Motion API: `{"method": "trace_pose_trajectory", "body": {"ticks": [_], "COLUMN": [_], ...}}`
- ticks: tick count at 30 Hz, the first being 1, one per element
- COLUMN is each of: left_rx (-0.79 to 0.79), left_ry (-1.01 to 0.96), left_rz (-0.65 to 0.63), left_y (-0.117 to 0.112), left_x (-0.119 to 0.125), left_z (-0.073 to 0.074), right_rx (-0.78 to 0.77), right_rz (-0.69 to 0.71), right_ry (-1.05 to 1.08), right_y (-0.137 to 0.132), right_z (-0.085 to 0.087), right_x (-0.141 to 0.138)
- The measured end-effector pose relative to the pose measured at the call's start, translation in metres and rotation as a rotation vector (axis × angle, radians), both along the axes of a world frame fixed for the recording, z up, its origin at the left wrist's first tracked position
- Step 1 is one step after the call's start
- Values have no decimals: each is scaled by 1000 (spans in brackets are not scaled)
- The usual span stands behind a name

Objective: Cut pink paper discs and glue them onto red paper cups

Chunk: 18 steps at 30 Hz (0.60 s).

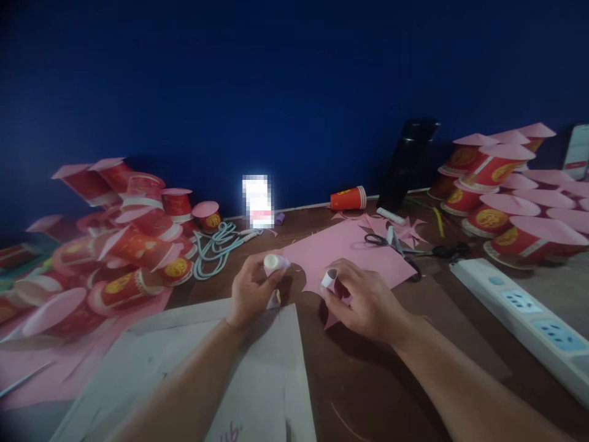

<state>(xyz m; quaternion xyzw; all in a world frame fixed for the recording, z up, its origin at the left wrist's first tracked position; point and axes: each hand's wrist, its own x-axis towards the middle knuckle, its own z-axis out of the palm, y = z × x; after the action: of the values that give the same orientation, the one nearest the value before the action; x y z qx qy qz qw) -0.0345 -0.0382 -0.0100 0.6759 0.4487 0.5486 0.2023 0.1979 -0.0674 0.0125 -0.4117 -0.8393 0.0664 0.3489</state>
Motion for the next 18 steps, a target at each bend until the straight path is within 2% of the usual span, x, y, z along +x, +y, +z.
{"method": "trace_pose_trajectory", "body": {"ticks": [6, 11, 18], "left_rx": [-49, -61, -80], "left_ry": [-2, -62, -3], "left_rz": [29, -15, 23], "left_y": [-2, -3, -3], "left_x": [1, 0, 0], "left_z": [3, 5, 8], "right_rx": [-21, -36, -61], "right_rz": [29, 38, 43], "right_ry": [-8, -13, -5], "right_y": [1, 2, 1], "right_z": [-1, -2, -1], "right_x": [0, -1, -2]}}
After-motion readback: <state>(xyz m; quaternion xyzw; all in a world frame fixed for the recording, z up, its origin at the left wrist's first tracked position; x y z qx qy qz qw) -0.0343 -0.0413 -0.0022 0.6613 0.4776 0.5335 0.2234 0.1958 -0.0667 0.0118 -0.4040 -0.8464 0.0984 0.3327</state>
